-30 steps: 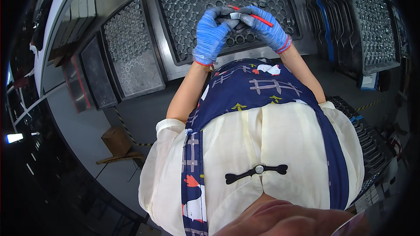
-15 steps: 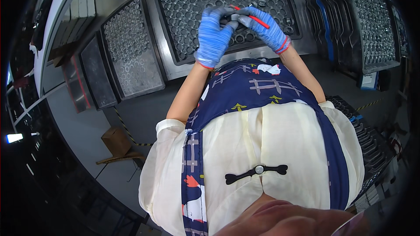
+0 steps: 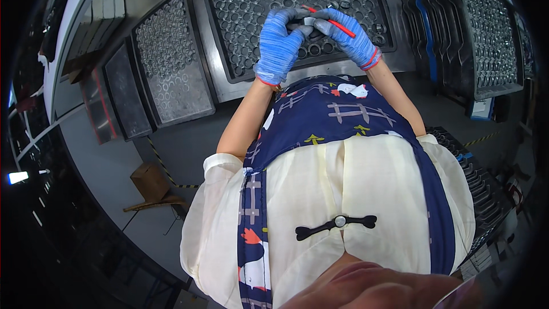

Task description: The person picks up metal rings from a tray one at a time, turns each ring while marking it with a red pen, and returns it to the tray.

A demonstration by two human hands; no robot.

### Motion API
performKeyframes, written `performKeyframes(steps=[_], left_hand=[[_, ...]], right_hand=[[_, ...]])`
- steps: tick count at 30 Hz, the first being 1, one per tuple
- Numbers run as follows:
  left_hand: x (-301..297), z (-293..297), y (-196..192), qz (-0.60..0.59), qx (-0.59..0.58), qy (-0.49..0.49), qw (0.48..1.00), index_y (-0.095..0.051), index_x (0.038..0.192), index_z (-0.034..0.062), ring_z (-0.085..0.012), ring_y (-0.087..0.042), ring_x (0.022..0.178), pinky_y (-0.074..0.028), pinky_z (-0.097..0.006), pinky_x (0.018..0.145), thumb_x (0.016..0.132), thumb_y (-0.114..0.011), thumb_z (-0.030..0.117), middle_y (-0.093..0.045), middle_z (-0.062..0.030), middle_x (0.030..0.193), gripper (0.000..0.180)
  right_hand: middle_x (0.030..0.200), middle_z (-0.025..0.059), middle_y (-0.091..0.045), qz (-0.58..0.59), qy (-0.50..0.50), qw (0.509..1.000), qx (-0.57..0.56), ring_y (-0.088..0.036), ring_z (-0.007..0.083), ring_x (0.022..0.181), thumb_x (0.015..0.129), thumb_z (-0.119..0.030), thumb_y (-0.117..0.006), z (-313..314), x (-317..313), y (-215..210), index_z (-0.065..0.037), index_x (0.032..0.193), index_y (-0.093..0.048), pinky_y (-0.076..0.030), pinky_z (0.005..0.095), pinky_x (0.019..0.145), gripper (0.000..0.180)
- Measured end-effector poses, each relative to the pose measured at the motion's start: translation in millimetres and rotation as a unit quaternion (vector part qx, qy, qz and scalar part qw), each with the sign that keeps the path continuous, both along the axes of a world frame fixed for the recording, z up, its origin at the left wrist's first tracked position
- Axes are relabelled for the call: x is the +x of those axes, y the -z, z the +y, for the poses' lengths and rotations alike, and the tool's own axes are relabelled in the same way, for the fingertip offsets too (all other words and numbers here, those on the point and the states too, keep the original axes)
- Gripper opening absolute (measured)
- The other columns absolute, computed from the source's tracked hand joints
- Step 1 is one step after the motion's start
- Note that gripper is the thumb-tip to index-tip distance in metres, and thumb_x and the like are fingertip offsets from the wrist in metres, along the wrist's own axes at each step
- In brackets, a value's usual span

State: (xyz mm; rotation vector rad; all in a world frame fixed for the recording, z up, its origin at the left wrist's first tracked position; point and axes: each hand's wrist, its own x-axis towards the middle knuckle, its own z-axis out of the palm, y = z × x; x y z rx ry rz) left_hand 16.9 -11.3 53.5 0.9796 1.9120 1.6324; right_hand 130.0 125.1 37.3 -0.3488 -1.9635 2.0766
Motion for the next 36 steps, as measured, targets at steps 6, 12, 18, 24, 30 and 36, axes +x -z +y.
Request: performKeyframes(steps=[6,12,18,24,30,36], left_hand=[[3,-2,-9,0.071,-0.054,-0.007,0.996,-0.059,0.105,0.0009,-0.0125,-0.057,0.077,-0.049,-0.024,0.071,0.072,-0.067,-0.004,-0.056,-0.0083,0.096,0.034],[3,1,-13,-0.047,-0.003,-0.016,0.999,-0.052,0.117,0.0005,-0.0092,-0.055,0.074,-0.049,-0.023,0.069,0.072,-0.066,-0.005,-0.056,-0.0065,0.092,0.047],[7,-1,-10,-0.002,-0.023,-0.025,0.999,-0.051,0.118,0.001,-0.008,-0.055,0.071,-0.049,-0.022,0.068,0.072,-0.067,-0.005,-0.057,-0.0052,0.088,0.049],[3,2,-11,0.005,-0.011,-0.017,1.0,-0.051,0.119,0.0013,-0.0086,-0.055,0.069,-0.05,-0.022,0.066,0.072,-0.067,-0.005,-0.057,-0.0055,0.086,0.05],[3,-1,-9,0.002,-0.017,-0.015,1.0,-0.052,0.12,0.0027,-0.0077,-0.054,0.069,-0.05,-0.022,0.066,0.071,-0.067,-0.005,-0.057,-0.0049,0.088,0.051],[-2,-1,-8,-0.004,-0.007,-0.006,1.0,-0.053,0.121,0.0052,-0.0072,-0.051,0.067,-0.049,-0.022,0.066,0.071,-0.068,-0.005,-0.057,-0.0038,0.089,0.053]], right_hand=[[0.093,0.0054,-0.063,-0.052,-0.012,0.995,0.078,-0.059,0.0096,0.083,0.089,-0.022,-0.059,0,-6,-7,-0.001,0.108,-0.06,-0.047,0.0231,0.075,0.028],[0.083,0.004,-0.061,0.014,0.042,0.941,-0.335,-0.057,0.0084,0.071,0.088,-0.021,-0.059,-13,-12,-8,-0.002,0.1,-0.062,-0.047,0.0235,0.065,0.024],[0.084,0.006,-0.062,-0.034,0.013,0.999,-0.004,-0.059,0.0101,0.072,0.089,-0.025,-0.056,-11,-13,-8,-0.001,0.104,-0.06,-0.05,0.0243,0.065,0.028],[0.084,0.0054,-0.062,0.007,0.073,0.958,-0.278,-0.06,0.0105,0.075,0.09,-0.023,-0.056,-16,-13,-6,-0.001,0.103,-0.061,-0.051,0.0254,0.067,0.025],[0.087,0.0068,-0.062,-0.025,-0.003,0.991,-0.135,-0.062,0.0138,0.073,0.091,-0.021,-0.056,-8,-10,-12,0.0,0.107,-0.059,-0.052,0.0254,0.068,0.027],[0.087,0.0093,-0.063,-0.019,-0.015,0.985,-0.173,-0.065,0.0158,0.076,0.091,-0.021,-0.055,-5,-9,-11,0.003,0.11,-0.056,-0.053,0.0268,0.069,0.03]])
